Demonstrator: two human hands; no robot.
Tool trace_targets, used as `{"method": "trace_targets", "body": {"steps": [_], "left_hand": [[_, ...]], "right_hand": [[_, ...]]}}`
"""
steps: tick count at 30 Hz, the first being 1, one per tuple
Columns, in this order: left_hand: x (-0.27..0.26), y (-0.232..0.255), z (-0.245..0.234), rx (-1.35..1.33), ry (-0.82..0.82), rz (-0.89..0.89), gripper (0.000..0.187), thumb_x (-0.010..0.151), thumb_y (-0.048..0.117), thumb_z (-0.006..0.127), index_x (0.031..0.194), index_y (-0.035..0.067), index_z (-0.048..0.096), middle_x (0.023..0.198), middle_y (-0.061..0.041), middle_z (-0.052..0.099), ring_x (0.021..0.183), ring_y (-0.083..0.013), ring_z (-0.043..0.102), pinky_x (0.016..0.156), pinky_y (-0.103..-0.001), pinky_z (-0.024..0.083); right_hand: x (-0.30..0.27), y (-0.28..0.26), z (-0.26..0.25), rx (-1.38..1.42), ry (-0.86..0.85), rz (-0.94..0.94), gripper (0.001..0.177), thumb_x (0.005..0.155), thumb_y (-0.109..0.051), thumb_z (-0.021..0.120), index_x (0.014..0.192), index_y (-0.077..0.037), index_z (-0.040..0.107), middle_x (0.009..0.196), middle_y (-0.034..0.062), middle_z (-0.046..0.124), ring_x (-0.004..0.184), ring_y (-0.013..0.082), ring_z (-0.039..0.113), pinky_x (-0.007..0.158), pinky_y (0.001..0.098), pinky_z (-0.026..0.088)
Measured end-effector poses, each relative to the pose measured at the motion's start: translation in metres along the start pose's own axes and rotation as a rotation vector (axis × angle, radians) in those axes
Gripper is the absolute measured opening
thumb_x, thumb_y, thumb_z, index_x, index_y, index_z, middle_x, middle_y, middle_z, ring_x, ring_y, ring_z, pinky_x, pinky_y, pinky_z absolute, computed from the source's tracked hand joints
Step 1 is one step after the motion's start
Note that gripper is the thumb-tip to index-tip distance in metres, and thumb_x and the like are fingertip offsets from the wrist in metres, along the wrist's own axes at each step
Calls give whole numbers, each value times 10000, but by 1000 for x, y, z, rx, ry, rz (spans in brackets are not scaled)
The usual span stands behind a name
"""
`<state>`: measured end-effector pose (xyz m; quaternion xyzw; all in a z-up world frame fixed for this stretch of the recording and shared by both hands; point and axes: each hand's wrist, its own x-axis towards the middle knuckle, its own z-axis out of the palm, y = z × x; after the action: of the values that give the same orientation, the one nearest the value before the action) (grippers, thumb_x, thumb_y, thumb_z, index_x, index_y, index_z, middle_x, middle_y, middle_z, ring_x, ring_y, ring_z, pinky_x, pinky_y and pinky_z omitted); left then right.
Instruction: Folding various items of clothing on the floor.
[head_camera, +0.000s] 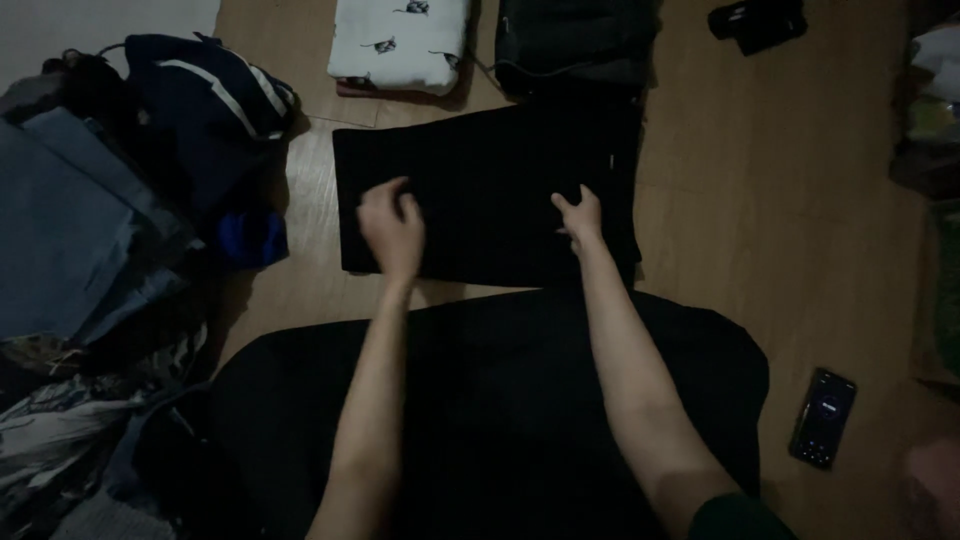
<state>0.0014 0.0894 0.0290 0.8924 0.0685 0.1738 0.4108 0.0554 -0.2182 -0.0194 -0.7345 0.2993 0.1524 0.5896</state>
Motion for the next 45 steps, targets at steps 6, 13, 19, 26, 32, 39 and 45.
{"method": "trace_targets", "body": {"steps": [6,13,19,26,32,39,45], "left_hand": [[-4,-58,-32,47,187,-198,378,1028,135,586,1381,4,555,1393,-221,477,1277,-398,461,1057,-485,404],[-14,-76,4,-48,-16,-204,378,1095,153,447,1434,11,536,1475,-195,529,1362,-347,501,1158,-453,408],[-5,-39,24,78,-171,-8,452,1072,145,482,1506,16,471,1584,-248,391,1451,-410,385,1186,-487,342],[-10,-34,44,70,-287,106,556,1078,197,509,1585,21,360,1656,-213,313,1484,-405,375,1219,-505,348],[-28,-61,73,419,-238,237,639,1087,318,478,1626,36,283,1705,-138,235,1532,-402,280,1213,-516,328],[-29,-57,74,415,-251,184,662,1071,335,470,1626,32,275,1699,-147,236,1545,-393,256,1210,-531,308],[-29,-67,77,384,-227,229,657,1088,328,475,1635,42,251,1709,-149,237,1560,-400,228,1241,-516,307]], "right_hand": [[-50,-10,-61,20,199,-174,790,972,-358,741,1573,-95,301,1601,182,336,1457,348,353,1150,529,340],[-36,29,-128,-3,318,-45,450,1027,-220,588,1462,-108,560,1320,121,672,1147,281,681,857,385,582],[-27,27,-148,58,366,-111,405,1052,-182,613,1441,-71,588,1391,153,631,1253,386,582,1010,523,466],[-66,5,-159,500,645,-394,445,1002,-60,545,1447,-78,554,1448,135,591,1331,268,564,1158,419,425],[-55,10,-167,320,599,-305,418,1022,-59,539,1439,-74,546,1445,130,568,1328,271,542,1170,405,394],[-56,10,-173,342,569,-206,398,1055,-119,522,1449,-62,540,1449,146,589,1346,267,554,1169,410,402],[-49,5,-168,267,571,-338,484,1049,-137,557,1511,-52,443,1516,151,513,1385,275,515,1189,408,392]]}}
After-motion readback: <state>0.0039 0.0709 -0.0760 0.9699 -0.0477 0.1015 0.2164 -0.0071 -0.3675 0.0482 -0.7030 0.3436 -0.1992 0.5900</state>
